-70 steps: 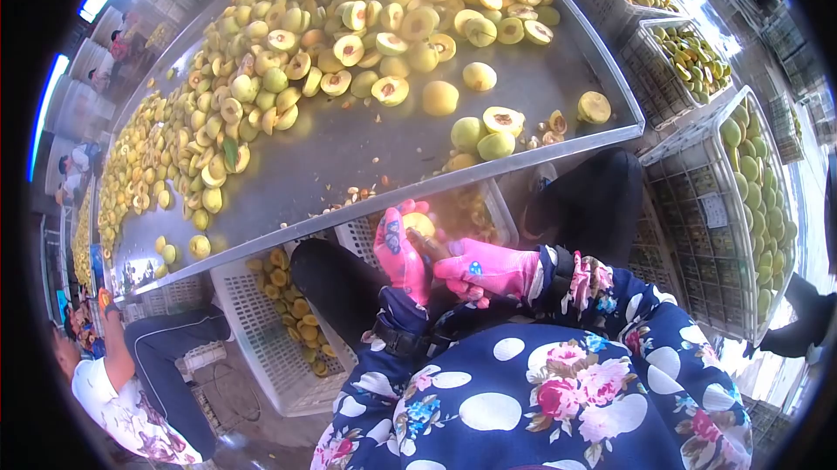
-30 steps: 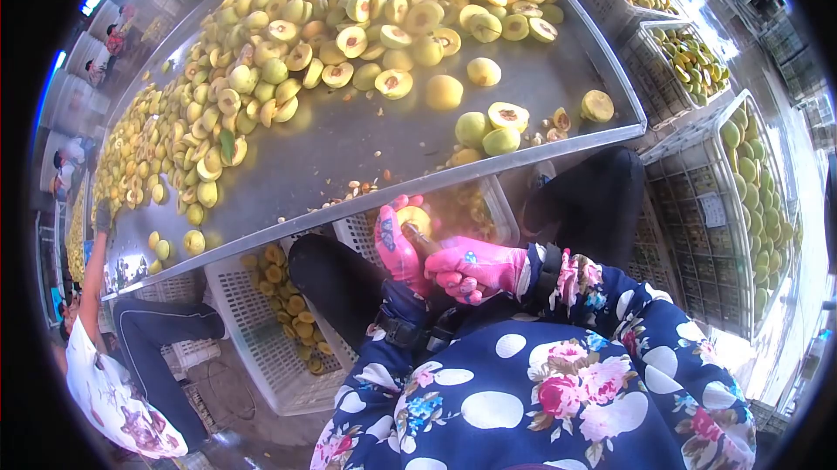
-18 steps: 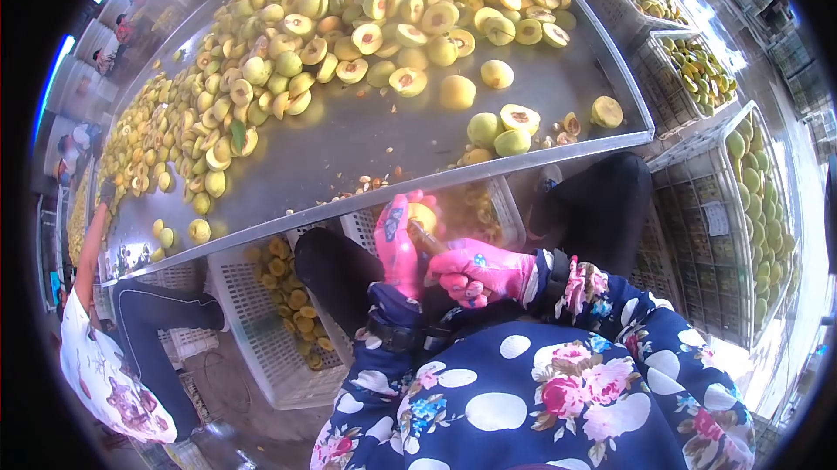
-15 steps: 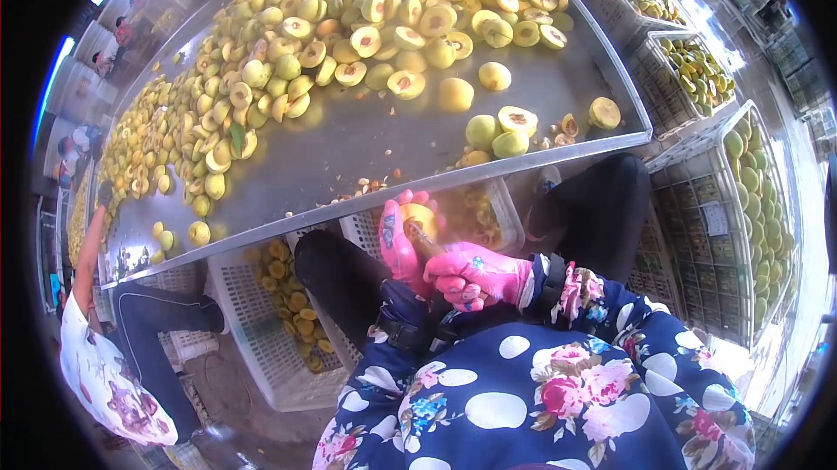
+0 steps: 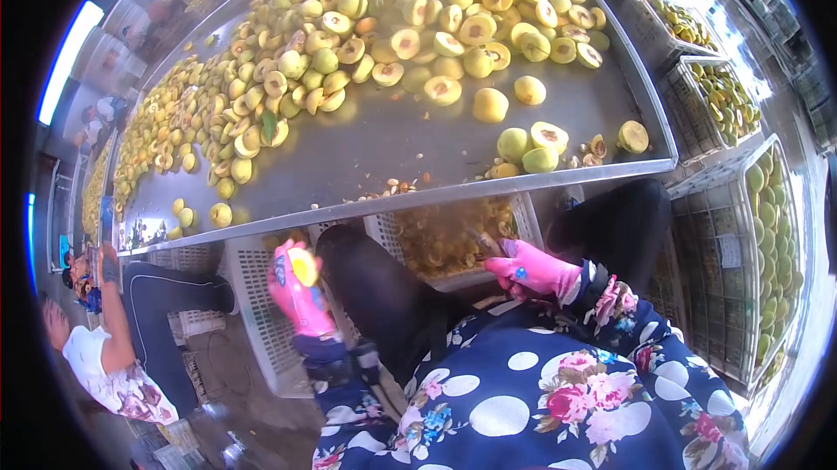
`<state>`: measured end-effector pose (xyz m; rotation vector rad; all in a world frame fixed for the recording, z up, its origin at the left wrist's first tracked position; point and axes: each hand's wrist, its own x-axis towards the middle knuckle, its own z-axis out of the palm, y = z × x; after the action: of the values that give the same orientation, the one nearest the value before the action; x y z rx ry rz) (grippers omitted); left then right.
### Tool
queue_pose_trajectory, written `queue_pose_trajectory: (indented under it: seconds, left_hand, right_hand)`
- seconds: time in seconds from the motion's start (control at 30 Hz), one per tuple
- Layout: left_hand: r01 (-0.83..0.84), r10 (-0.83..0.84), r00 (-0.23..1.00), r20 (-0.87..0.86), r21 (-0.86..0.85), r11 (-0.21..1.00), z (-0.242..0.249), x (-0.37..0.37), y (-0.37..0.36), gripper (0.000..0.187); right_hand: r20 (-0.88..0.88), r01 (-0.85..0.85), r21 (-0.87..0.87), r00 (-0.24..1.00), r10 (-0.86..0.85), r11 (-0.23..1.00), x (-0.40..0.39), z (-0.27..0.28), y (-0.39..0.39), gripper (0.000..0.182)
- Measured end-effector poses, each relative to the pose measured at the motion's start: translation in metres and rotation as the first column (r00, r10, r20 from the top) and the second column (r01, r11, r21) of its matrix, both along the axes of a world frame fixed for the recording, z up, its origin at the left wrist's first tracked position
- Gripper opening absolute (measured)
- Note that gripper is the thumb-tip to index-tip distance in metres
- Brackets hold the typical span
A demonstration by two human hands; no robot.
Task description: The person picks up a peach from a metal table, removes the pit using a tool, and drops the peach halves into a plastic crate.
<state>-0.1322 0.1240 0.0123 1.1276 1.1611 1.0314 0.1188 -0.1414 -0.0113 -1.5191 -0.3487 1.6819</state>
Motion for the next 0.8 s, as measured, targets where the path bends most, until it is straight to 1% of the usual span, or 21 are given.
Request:
queue_pose_trajectory:
  seconds: [0.03,0.07,0.1,0.13,0.17,0.2,0.23,0.3,0.33,0.37,0.43,0.47,0.5,0.57,0.6,0.67,0.7,0.73,0.77,0.8]
  left_hand:
    - [0.114,0.029,0.874,-0.485,0.264,0.958,-0.009,-0.020,0.021,0.037]
    - [0.219,0.165,0.677,-0.718,0.410,0.886,-0.004,-0.026,0.032,0.037]
    - [0.354,0.343,0.422,-0.839,0.501,0.790,0.004,-0.023,0.037,0.037]
    - [0.202,0.020,0.758,-0.653,0.264,0.943,0.034,0.006,0.028,0.034]
    - [0.293,-0.086,0.818,-0.568,0.284,0.913,0.036,0.030,0.030,0.033]
    - [0.374,-0.195,0.857,-0.477,0.314,0.873,0.039,0.053,0.035,0.031]
    - [0.445,-0.307,0.872,-0.381,0.356,0.822,0.042,0.079,0.041,0.030]
    - [0.643,-0.354,0.726,-0.590,0.400,0.653,0.034,0.143,0.056,0.031]
    - [0.675,-0.387,0.688,-0.614,0.347,0.651,0.029,0.176,0.058,0.033]
    - [0.704,-0.419,0.651,-0.633,0.296,0.646,0.027,0.210,0.056,0.036]
    - [0.693,-0.341,0.561,-0.754,0.203,0.691,0.029,0.271,0.038,0.039]
    - [0.718,-0.364,0.473,-0.803,0.111,0.687,0.026,0.293,0.030,0.038]
    - [0.732,-0.388,0.378,-0.841,0.015,0.681,0.020,0.311,0.022,0.037]
    - [0.703,-0.349,0.535,-0.769,0.177,0.688,-0.010,0.326,0.010,0.038]
    - [0.694,-0.321,0.548,-0.772,0.206,0.690,-0.014,0.333,0.006,0.042]
    - [0.681,-0.593,0.610,-0.525,-0.034,0.732,-0.020,0.331,0.004,0.042]
    - [0.677,-0.679,0.636,-0.365,-0.157,0.719,-0.015,0.325,0.000,0.041]
    - [0.668,-0.704,0.689,-0.172,-0.228,0.709,-0.008,0.313,-0.006,0.037]
    - [0.694,-0.716,0.698,0.032,-0.279,0.664,-0.011,0.300,-0.006,0.035]
    - [0.724,-0.690,0.685,0.234,-0.320,0.611,-0.014,0.283,-0.001,0.034]
  right_hand:
    - [0.012,0.039,-0.025,0.999,-0.038,0.999,0.001,-0.010,-0.004,0.021]
    - [-0.112,0.072,-0.111,0.990,-0.085,0.991,0.004,-0.015,-0.007,0.020]
    - [-0.035,-0.029,-0.100,0.999,0.026,0.995,0.005,-0.017,-0.009,0.021]
    - [-0.026,-0.045,-0.104,0.999,0.043,0.994,0.007,-0.011,-0.008,0.023]
    - [-0.024,-0.063,-0.114,0.998,0.060,0.992,0.006,-0.004,-0.007,0.026]
    - [-0.096,-0.026,-0.102,0.995,0.016,0.994,0.007,-0.002,-0.007,0.028]
    - [-0.095,-0.017,-0.077,0.995,0.009,0.997,0.008,-0.005,-0.008,0.028]
    - [-0.096,0.000,-0.026,0.995,-0.002,1.000,0.007,-0.014,-0.011,0.028]
    - [-0.063,-0.002,-0.049,0.998,-0.001,0.999,0.009,-0.012,-0.012,0.028]
    - [-0.061,0.009,-0.031,0.998,-0.011,0.999,0.010,-0.012,-0.014,0.028]
    - [-0.058,0.030,0.005,0.998,-0.030,1.000,0.017,-0.012,-0.021,0.030]
    - [-0.058,0.034,0.015,0.998,-0.033,0.999,0.022,0.000,-0.023,0.031]
    - [-0.066,0.055,0.013,0.996,-0.054,0.998,0.025,0.000,-0.025,0.031]
    - [-0.085,0.096,0.002,0.992,-0.095,0.995,0.026,-0.002,-0.032,0.030]
    - [-0.072,0.078,0.014,0.994,-0.077,0.997,0.029,0.003,-0.033,0.031]
    - [-0.068,0.072,0.013,0.995,-0.071,0.997,0.033,0.008,-0.034,0.031]
    - [-0.066,0.064,0.013,0.996,-0.063,0.998,0.033,0.011,-0.034,0.031]
    - [-0.082,0.076,0.064,0.994,-0.071,0.995,0.035,0.018,-0.034,0.030]
    - [-0.100,0.088,0.114,0.992,-0.077,0.990,0.036,0.026,-0.034,0.029]
    - [-0.123,0.102,0.162,0.989,-0.082,0.981,0.036,0.034,-0.033,0.028]
